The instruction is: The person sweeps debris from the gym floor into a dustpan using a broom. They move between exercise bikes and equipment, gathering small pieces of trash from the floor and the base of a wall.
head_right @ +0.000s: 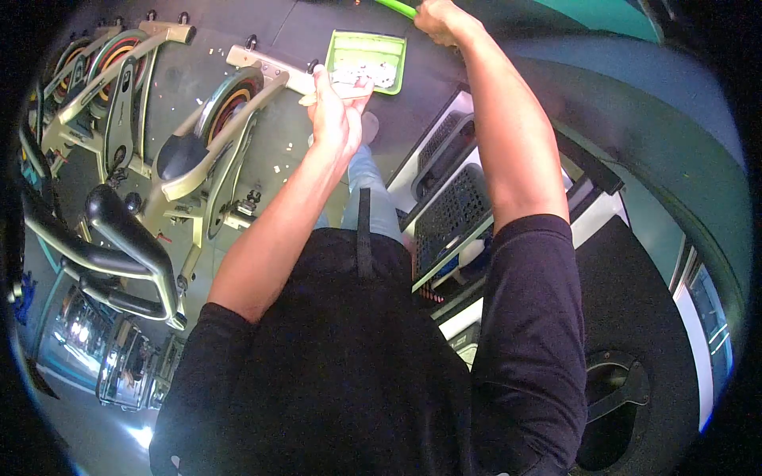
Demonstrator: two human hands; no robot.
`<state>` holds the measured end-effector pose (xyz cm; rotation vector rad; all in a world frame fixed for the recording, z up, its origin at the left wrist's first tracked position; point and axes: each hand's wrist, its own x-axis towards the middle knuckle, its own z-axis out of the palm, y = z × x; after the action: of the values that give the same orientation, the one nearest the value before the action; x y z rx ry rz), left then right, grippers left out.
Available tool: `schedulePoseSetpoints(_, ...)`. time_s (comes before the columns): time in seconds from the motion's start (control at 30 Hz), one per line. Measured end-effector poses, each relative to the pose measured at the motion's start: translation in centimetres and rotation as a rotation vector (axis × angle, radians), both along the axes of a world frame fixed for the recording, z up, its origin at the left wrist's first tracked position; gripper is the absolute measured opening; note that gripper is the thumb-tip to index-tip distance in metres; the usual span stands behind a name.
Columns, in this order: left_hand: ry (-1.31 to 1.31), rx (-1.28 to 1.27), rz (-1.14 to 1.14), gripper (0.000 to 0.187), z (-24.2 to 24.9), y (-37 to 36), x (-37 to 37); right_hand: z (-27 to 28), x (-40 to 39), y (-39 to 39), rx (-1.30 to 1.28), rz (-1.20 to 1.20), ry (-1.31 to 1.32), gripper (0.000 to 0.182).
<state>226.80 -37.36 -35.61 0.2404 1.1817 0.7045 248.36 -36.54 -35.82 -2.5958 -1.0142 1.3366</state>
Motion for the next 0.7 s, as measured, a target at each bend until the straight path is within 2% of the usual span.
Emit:
schedulePoseSetpoints(0.13,0.002,-0.033,0.023,0.032,0.6,0.4,-0.8,-0.9,5.1,-2.3,-0.017,0.066,0.285,0.022)
schedulePoseSetpoints(0.23,-0.031,-0.032,0.024,0.031,0.6,0.4,-1.1,4.7,4.8,-4.3,0.001,0.027,0.154,0.032)
schedulePoseSetpoints(0.3,-0.055,-0.029,0.016,0.031,0.3,0.2,-1.3,5.8,4.5,-4.4,0.005,0.025,0.111,0.037)
schedulePoseSetpoints(0.4,-0.064,0.024,0.013,0.028,-0.2,0.2,-1.6,5.1,3.6,-3.7,0.019,0.016,0.108,0.04)
schedulePoseSetpoints(0.47,-0.031,-0.031,0.045,0.025,-0.2,0.3,-1.7,3.0,2.5,-3.3,0.028,0.005,0.066,0.04)
schedulePoseSetpoints(0.53,-0.041,-0.042,0.034,0.023,-0.3,0.3,-2.0,1.2,0.6,-3.4,0.012,0.033,0.044,0.034)
schedulePoseSetpoints(0.6,-0.054,-0.05,0.021,0.021,-0.6,0.1,-2.7,-1.4,-1.3,-5.0,0.093,0.101,-0.043,0.03)
schedulePoseSetpoints(0.63,-0.087,-0.06,-0.002,0.02,-0.9,-0.1,-3.2,-2.8,-1.7,-6.6,0.098,0.237,-0.07,0.029)
schedulePoseSetpoints(0.7,-0.133,-0.063,-0.029,0.018,-1.2,-0.3,-4.2,0.3,-3.1,-7.6,-0.044,0.05,0.056,0.025)
